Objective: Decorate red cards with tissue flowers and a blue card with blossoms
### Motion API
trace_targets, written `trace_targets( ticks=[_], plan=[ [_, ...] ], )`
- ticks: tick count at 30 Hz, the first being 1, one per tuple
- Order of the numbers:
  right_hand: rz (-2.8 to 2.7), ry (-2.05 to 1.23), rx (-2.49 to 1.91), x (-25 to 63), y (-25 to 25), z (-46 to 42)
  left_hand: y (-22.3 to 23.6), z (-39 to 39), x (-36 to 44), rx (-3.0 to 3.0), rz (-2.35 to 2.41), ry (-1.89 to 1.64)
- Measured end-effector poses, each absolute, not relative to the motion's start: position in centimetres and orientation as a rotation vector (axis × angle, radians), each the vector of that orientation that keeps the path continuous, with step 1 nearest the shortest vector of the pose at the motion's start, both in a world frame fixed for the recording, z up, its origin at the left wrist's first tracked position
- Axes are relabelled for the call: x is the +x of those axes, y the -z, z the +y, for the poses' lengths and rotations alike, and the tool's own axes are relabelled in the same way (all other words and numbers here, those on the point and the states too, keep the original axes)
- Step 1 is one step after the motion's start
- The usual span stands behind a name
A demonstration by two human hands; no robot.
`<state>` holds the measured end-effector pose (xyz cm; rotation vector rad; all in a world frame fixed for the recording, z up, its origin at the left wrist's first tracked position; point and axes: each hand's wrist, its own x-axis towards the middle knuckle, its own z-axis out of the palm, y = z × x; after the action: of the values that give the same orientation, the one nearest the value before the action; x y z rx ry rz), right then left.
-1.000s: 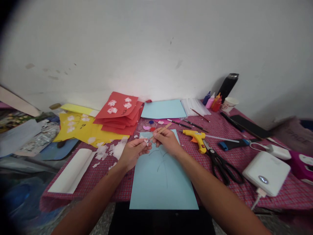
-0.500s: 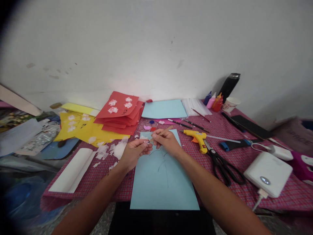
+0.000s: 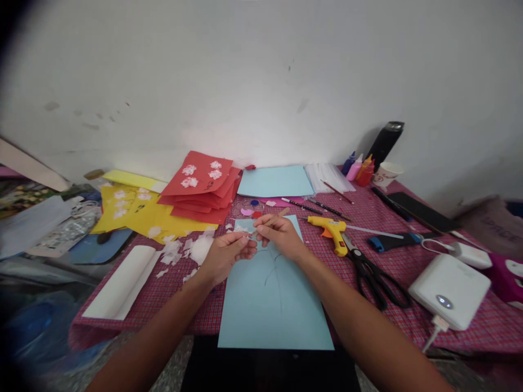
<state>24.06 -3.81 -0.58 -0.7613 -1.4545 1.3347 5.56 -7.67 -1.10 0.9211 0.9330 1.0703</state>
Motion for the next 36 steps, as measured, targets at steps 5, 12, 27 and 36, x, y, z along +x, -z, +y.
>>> trace_targets(
  ticks=[5,12,27,36],
  plan=[
    [-1.453,-1.387,-0.734,24.18,0.25,-3.96,1.00,-7.73,5.47,0.945,0.888,-1.026],
    [-1.492,-1.244,-0.898,23.52,0.14,-4.00,1.23,-7.82,5.71,1.055,0.913,-1.030],
    [-1.487,-1.356,-0.770,23.63,0.41,-4.05,1.40,-7.68,5.50,1.084,0.972,-1.009],
    [-1.355,-1.280,-0.821,23.97,0.36,-3.63,1.47,-7.54,5.62,0.982,0.989,-1.003]
  ],
)
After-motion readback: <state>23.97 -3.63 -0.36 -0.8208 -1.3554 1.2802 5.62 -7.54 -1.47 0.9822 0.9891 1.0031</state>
